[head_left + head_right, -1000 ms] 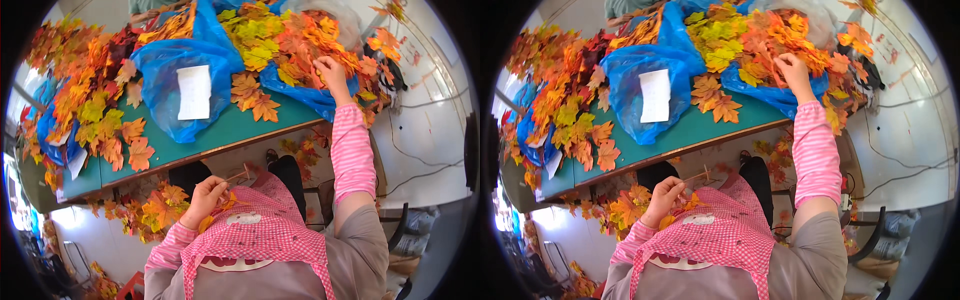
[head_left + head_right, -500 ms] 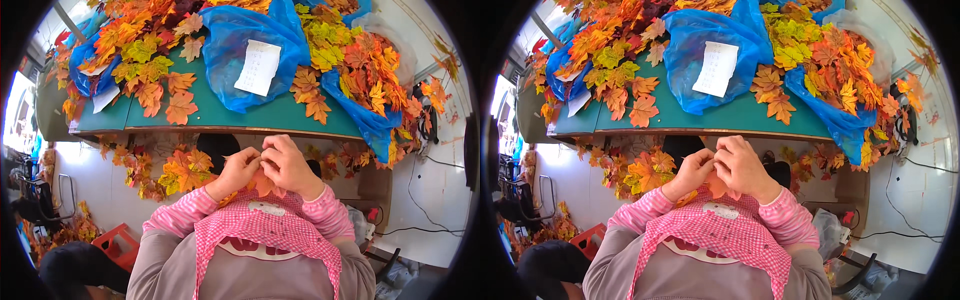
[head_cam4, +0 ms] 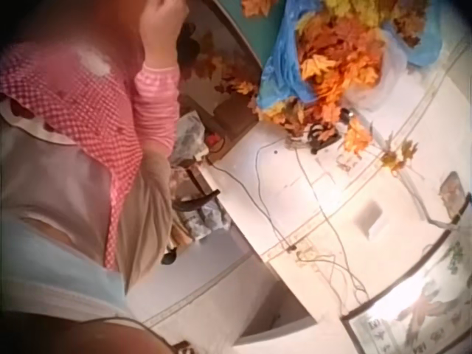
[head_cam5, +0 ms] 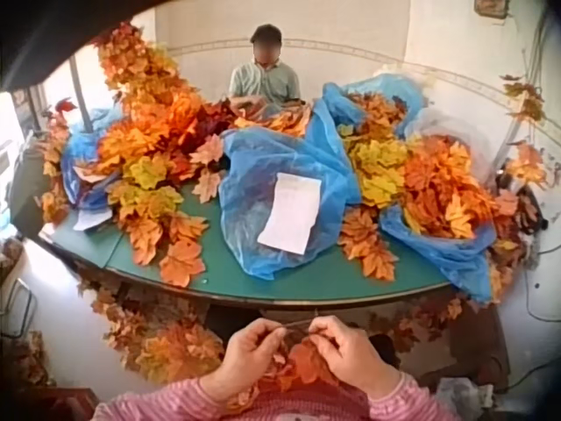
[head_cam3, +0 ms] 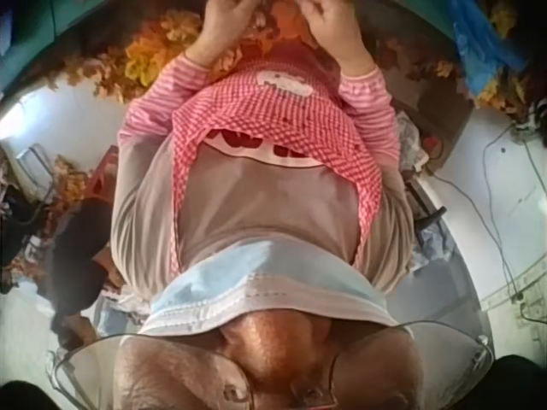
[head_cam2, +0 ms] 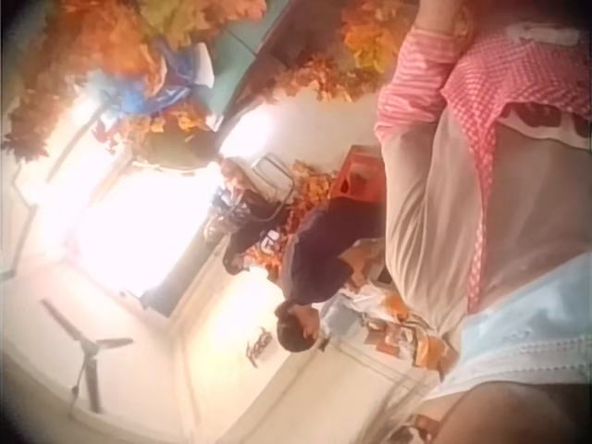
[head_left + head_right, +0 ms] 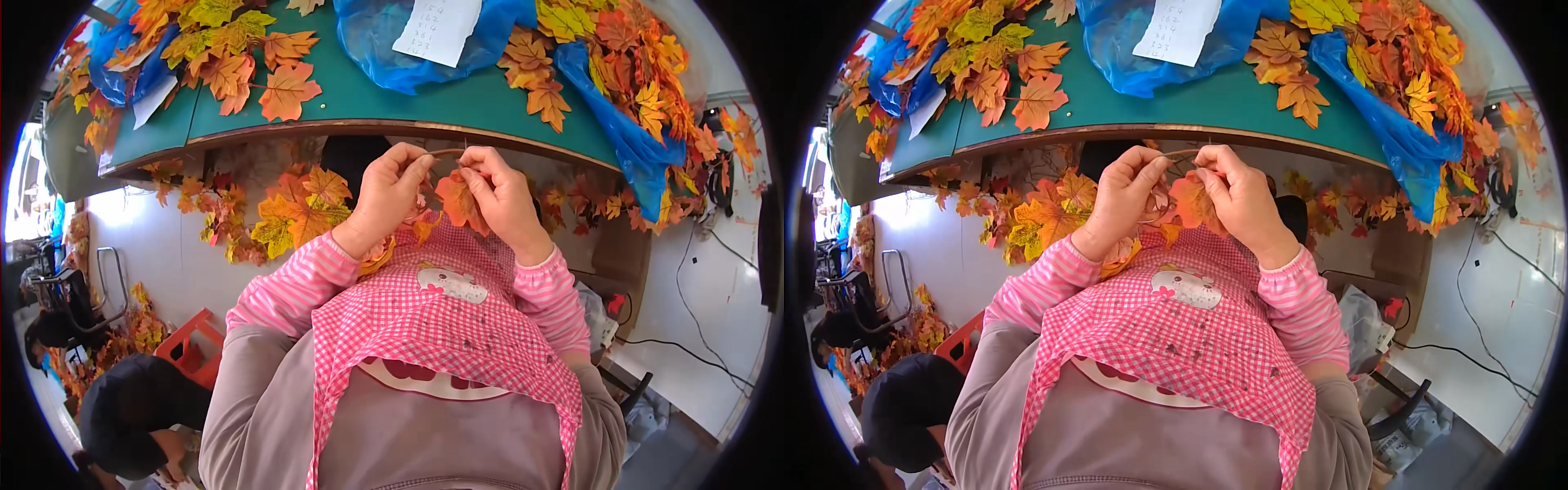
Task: Assembling artificial autumn-themed vines by manually attaching plastic leaves to a flexible stem.
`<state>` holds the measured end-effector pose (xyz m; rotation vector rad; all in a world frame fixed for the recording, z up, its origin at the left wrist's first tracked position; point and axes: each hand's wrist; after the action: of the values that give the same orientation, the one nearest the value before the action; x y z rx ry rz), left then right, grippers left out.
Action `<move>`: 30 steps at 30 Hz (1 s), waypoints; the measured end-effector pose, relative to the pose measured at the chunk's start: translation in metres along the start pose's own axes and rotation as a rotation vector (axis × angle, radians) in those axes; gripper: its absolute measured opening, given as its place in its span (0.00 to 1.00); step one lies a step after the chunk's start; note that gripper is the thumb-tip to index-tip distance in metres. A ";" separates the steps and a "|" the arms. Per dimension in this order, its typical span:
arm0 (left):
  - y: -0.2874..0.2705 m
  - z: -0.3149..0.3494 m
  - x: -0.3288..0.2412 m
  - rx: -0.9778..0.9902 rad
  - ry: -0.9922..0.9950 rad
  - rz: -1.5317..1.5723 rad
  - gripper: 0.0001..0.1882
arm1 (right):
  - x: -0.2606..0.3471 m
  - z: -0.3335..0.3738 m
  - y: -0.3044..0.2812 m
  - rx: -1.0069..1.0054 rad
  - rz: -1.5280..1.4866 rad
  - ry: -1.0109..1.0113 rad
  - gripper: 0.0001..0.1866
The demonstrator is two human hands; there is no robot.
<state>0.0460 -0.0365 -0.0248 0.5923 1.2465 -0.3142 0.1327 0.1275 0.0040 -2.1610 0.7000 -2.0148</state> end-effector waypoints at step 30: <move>0.004 0.006 0.007 0.021 0.215 -0.268 0.04 | 0.000 0.000 0.013 -0.045 0.217 -0.164 0.05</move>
<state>0.0549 -0.0359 -0.0288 0.4852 1.5358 -0.4974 0.1289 0.1162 -0.0006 -2.1383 0.9183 -1.7098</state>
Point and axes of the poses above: each hand's wrist, its own z-axis away from the middle knuckle, its own y-axis out of the palm, x = y × z
